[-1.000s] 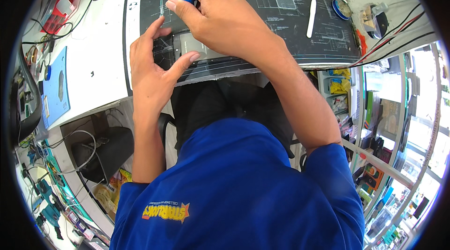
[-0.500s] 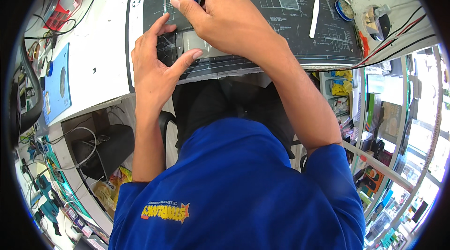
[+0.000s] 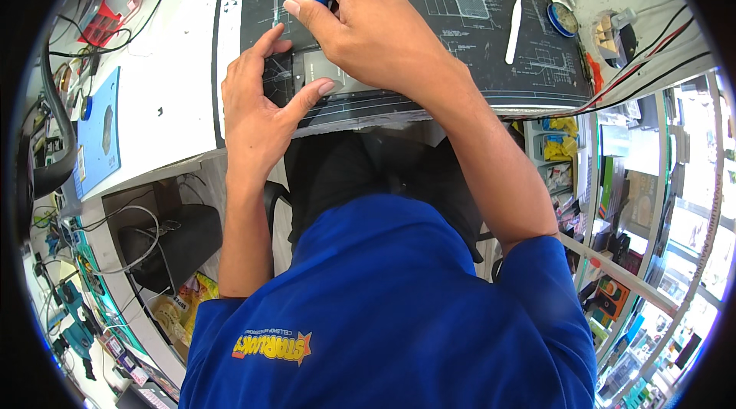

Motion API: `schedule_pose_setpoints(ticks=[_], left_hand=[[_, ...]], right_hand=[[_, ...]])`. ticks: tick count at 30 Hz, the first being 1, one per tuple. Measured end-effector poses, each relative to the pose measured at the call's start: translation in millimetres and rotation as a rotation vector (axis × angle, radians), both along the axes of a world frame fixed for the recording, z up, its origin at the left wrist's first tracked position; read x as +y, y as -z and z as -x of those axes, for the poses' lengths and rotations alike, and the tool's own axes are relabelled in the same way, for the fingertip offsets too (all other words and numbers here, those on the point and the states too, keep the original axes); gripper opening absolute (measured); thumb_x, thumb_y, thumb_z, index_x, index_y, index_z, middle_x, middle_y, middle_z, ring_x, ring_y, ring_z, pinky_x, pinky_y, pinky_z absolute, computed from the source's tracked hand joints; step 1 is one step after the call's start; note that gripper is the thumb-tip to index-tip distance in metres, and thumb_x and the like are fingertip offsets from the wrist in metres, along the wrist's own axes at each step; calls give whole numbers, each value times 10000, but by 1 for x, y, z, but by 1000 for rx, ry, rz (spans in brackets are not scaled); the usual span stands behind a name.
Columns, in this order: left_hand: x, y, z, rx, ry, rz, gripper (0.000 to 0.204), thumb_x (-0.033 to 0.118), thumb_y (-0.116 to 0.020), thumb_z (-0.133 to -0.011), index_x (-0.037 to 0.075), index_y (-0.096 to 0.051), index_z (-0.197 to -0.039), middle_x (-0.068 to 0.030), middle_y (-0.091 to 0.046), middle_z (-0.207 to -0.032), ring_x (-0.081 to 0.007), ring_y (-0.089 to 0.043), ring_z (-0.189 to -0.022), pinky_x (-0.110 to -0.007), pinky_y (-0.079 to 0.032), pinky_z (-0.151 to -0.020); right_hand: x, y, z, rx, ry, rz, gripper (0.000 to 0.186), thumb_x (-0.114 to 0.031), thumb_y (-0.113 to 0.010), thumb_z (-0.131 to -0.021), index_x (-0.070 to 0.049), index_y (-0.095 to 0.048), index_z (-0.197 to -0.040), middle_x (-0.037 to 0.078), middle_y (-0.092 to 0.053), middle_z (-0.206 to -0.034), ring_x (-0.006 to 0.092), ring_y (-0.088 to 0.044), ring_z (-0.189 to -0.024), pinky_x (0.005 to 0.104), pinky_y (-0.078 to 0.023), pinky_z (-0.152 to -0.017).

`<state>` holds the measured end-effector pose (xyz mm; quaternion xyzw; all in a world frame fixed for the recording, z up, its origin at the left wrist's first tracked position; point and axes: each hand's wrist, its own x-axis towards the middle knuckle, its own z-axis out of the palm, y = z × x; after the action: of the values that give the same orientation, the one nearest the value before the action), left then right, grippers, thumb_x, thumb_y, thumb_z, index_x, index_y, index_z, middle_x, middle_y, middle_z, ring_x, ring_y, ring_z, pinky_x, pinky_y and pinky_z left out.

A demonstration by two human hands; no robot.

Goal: The person uses a blue precision tool to pry and separate components on a disassembled smartphone placed on a work mat. They repeatedly lift and reposition the battery and other internal parts, then briefly inspect the phone's screen and back before continuing to manipulate the internal components.

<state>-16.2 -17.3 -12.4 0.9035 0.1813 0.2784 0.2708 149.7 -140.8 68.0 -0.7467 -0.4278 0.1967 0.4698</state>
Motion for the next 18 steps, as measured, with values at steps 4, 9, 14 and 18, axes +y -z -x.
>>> schedule_pose_setpoints(ticks=[4, 9, 14, 18], left_hand=[[0, 0, 0, -4, 2, 9, 938, 577, -971, -792, 81, -653, -1522, -62, -735, -1295, -277, -635, -1267, -466, -435, -1141], [0, 0, 1, -19, 11, 4, 882, 542, -958, -828, 87, -655, -1520, -62, -737, -1301, -278, -630, -1278, -464, -433, -1143], [4, -1, -1, -44, 36, 60, 518, 382, -870, -959, 114, -746, -1385, -60, -744, -1301, -290, -617, -1305, -462, -427, -1146], [6, -4, -3, -27, 58, 57, 297, 296, -815, -1009, 120, -809, -1249, -65, -751, -1282, -302, -613, -1316, -461, -421, -1154]], right_hand=[[2, 0, 1, -39, -8, -32, 279, -265, -624, -1141, 9, -680, -1146, 151, -691, -883, 255, -660, -782, 412, -525, -754], [0, -3, 2, 15, 21, 16, 279, -267, -628, -1142, 6, -684, -1141, 130, -689, -875, 228, -652, -770, 400, -521, -741], [-3, -4, 3, 1, 37, -29, 285, -281, -634, -1138, 0, -685, -1144, 119, -694, -874, 222, -656, -777, 397, -526, -749], [-5, -3, -3, -28, 110, -10, 283, -290, -641, -1133, -12, -692, -1133, 113, -699, -879, 213, -664, -789, 395, -535, -763]])
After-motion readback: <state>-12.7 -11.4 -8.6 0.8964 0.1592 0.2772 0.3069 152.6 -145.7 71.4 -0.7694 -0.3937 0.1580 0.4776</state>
